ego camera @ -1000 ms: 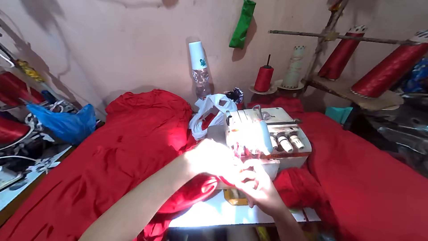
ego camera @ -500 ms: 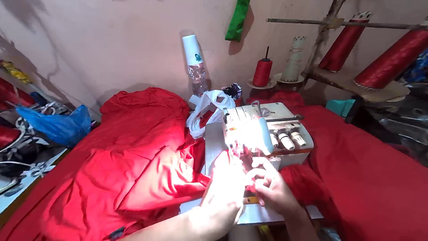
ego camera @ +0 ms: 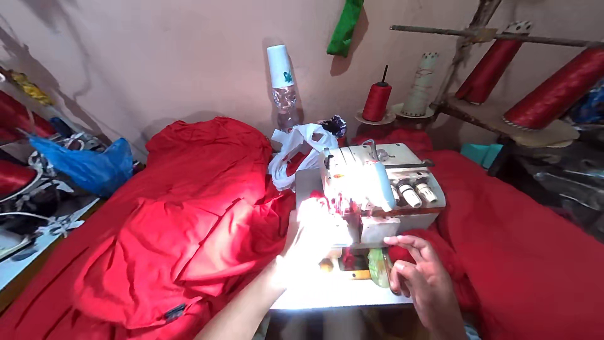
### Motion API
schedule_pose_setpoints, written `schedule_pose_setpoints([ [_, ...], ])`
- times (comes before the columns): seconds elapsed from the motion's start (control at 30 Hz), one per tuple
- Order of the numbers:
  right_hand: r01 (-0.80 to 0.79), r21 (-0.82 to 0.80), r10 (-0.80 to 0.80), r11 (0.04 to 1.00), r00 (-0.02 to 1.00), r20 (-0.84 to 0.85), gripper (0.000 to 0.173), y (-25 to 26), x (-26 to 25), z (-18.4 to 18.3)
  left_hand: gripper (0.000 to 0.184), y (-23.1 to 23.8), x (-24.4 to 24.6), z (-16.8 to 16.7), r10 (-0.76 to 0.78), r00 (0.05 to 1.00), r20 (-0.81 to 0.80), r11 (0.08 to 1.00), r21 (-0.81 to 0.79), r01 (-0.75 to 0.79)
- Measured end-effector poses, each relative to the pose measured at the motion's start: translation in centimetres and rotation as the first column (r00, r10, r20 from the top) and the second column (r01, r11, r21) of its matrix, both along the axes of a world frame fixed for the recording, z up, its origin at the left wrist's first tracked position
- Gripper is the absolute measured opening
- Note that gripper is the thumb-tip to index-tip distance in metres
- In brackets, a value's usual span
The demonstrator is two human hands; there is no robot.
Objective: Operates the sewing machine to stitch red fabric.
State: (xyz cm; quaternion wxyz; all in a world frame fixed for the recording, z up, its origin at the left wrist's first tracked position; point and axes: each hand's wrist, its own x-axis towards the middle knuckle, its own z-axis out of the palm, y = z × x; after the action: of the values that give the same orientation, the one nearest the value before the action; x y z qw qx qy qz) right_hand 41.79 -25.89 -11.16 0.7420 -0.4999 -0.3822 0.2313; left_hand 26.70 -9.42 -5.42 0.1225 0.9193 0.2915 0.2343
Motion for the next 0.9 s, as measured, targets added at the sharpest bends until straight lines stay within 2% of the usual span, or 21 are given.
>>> schedule_pose_setpoints([
  [0.1,-0.037,-0.01,0.037,0.999,0.999,0.039,0.032,0.4,-1.1,0.6,0.042,0.2,0.3,1.0,0.149,0.986,-0.078,0.98,-0.122,-0.158],
  [0.17,-0.094,-0.044,0.097,0.995,0.993,0.069,0.021,0.8,-2.2,1.0,0.04,-0.1,-0.3,1.2,0.259,0.955,-0.146,0.95,-0.141,-0.28],
  [0.2,-0.131,-0.066,0.136,0.989,0.988,0.076,0.016,1.1,-2.8,1.1,0.036,-0.7,-1.2,0.9,0.307,0.947,-0.099,0.942,-0.108,-0.317],
  [0.23,-0.167,-0.091,0.175,0.982,0.981,0.088,0.012,1.4,-3.4,1.1,0.031,-1.3,-2.2,0.0,0.34,0.94,0.024,0.94,-0.019,-0.339],
  [0.3,-0.226,-0.139,0.246,0.964,0.959,0.144,0.015,2.2,-4.4,0.6,0.022,-2.8,-4.2,-2.0,0.325,0.909,0.259,0.912,0.169,-0.374],
  [0.33,-0.245,-0.157,0.27,0.957,0.948,0.169,0.019,2.6,-4.9,0.1,0.02,-3.9,-5.0,-2.6,0.3,0.9,0.317,0.905,0.204,-0.374],
  [0.4,-0.248,-0.182,0.283,0.951,0.938,0.201,0.02,3.5,-5.8,-0.9,0.018,-6.7,-5.7,-4.0,0.217,0.907,0.361,0.941,0.172,-0.293],
  [0.47,-0.189,-0.221,0.244,0.957,0.936,0.253,0.019,3.9,-6.2,-1.8,0.017,-9.6,-5.3,-6.2,0.124,0.923,0.365,0.981,0.097,-0.17],
  [0.57,0.09,-0.31,0.074,0.946,0.874,0.48,0.027,3.3,-3.8,-2.8,0.01,-12.0,-4.7,-8.6,0.052,0.928,0.368,0.997,0.036,-0.07],
  [0.63,0.258,-0.38,0.012,0.888,0.814,0.581,0.032,2.7,-1.1,-2.7,0.014,-12.3,-5.7,-8.9,0.049,0.933,0.356,0.998,-0.04,-0.037],
  [0.7,0.361,-0.428,0.014,0.829,0.751,0.66,0.034,1.9,0.0,-1.7,0.019,-12.0,-8.1,-8.8,0.11,0.936,0.334,0.994,-0.021,-0.109],
  [0.77,0.407,-0.344,-0.02,0.846,0.67,0.742,0.033,1.4,-1.5,-0.1,0.021,-11.0,-11.6,-8.1,0.219,0.918,0.33,0.966,0.057,-0.251],
  [0.8,0.386,-0.268,-0.037,0.883,0.626,0.779,0.035,1.4,-3.1,0.7,0.021,-10.6,-13.5,-7.7,0.279,0.898,0.339,0.943,0.077,-0.323],
  [0.83,0.298,-0.208,-0.023,0.932,0.621,0.783,0.037,1.7,-5.4,1.5,0.021,-10.2,-15.4,-7.5,0.327,0.868,0.373,0.921,0.078,-0.381],
  [0.9,-0.012,-0.128,0.105,0.992,0.647,0.755,0.03,3.2,-10.6,3.2,0.02,-10.2,-18.4,-7.3,0.374,0.815,0.443,0.898,0.045,-0.437],
])
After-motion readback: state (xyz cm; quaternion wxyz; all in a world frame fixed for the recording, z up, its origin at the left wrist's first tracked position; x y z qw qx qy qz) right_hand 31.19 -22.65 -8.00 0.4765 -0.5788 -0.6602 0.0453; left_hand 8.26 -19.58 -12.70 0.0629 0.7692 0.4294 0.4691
